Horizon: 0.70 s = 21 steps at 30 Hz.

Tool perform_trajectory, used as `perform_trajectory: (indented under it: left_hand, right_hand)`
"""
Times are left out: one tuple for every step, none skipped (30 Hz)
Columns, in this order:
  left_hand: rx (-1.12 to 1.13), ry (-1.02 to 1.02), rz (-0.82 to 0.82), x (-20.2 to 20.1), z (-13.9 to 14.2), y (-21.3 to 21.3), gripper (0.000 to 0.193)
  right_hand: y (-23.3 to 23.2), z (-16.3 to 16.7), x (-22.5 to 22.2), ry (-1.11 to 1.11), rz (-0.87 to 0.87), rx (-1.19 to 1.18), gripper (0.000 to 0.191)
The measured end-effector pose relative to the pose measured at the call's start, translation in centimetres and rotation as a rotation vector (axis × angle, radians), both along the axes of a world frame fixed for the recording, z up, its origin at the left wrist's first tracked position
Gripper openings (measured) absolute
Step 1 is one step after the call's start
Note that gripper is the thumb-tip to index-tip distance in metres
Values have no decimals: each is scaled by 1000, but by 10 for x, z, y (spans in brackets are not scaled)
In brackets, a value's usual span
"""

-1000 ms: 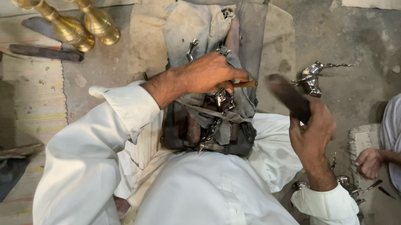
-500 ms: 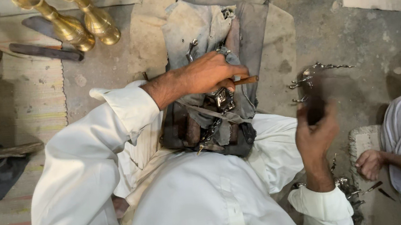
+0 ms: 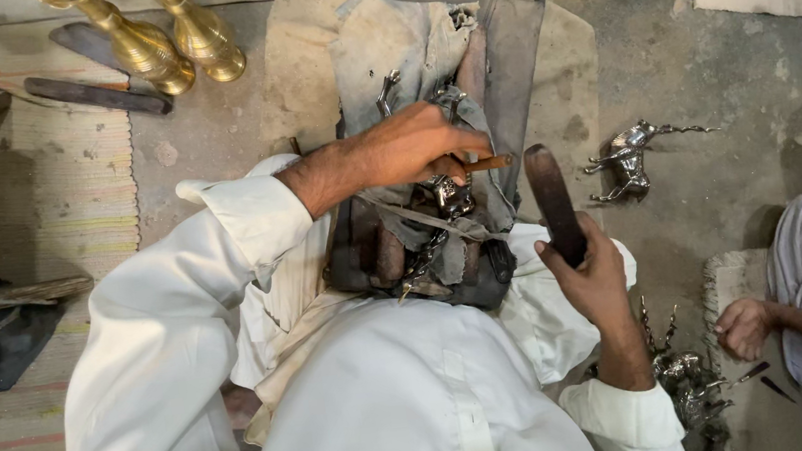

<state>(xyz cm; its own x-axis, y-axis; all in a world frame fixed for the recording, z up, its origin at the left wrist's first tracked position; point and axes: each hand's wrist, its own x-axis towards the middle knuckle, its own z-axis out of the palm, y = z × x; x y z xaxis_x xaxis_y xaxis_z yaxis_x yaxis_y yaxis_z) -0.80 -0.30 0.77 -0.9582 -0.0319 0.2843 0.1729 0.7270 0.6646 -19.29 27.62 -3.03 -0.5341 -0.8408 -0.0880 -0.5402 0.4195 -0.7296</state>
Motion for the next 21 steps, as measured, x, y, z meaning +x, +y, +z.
perform_trajectory:
  left_hand:
    - [-31, 12, -22, 0, -1, -1, 35]
    - [-59, -8, -21, 0, -2, -2, 35]
    - [-86, -26, -22, -1, -3, -2, 34]
    - [-112, -44, -22, -1, -4, -2, 33]
    - [-121, -37, -24, -2, -5, -2, 34]
    - [-130, -29, -25, -2, -5, -2, 35]
    - [-139, -20, -26, -2, -5, -1, 35]
    - [-140, -15, -24, -3, -5, -1, 36]
    - [-141, -9, -23, -3, -5, -1, 36]
    - [-141, -3, -23, -3, -4, -1, 36]
    - [-146, -25, -16, -4, -4, 0, 36]
    - [-153, -48, -7, -4, -3, 0, 35]
    - [-159, -73, 2, -4, -3, 1, 35]
    - [-156, -72, 7, -3, -3, 1, 34]
    - [-154, -71, 8, -3, -2, 1, 34]
    - [-151, -69, 8, -3, -2, 2, 34]
    - [-152, -62, 3, -3, -2, 2, 34]
    - [-153, -56, 0, -3, -2, 2, 34]
    - [-154, -50, 1, -3, -2, 2, 34]
    - [-159, -57, 5, -2, -2, 2, 34]
    - [-162, -62, 2, -3, -3, 2, 35]
  right_hand:
    - [-1, 0, 3, 34, -13, 14, 35]
    - [-2, 0, 6, 67, -29, 30, 36]
    - [-2, 0, 8, 106, -27, 24, 37]
    - [-3, 1, 9, 146, -24, 18, 38]
    - [-4, 2, 9, 185, -19, 12, 39]
    - [-5, 2, 10, 213, -18, -45, 40]
    - [-5, 2, 11, 241, -15, -103, 41]
    - [-6, 1, 12, 268, -11, -162, 42]
    - [-7, 0, 13, 216, -53, -250, 43]
    - [-7, -2, 15, 163, -94, -336, 44]
    - [-7, -3, 17, 109, -134, -422, 45]
    - [-6, -3, 17, 104, -184, -421, 44]
    - [-5, -3, 17, 97, -234, -420, 42]
    - [-5, -2, 18, 90, -286, -417, 41]
    - [-4, 0, 17, 201, -261, -421, 40]
    - [-3, 3, 16, 313, -237, -423, 40]
    - [-2, 7, 14, 426, -213, -423, 39]
    - [-2, 10, 13, 524, -141, -360, 43]
    - [-3, 13, 10, 621, -65, -299, 48]
    - [-5, 16, 9, 716, 9, -235, 56]
    - [-6, 19, 8, 661, -19, -277, 53]
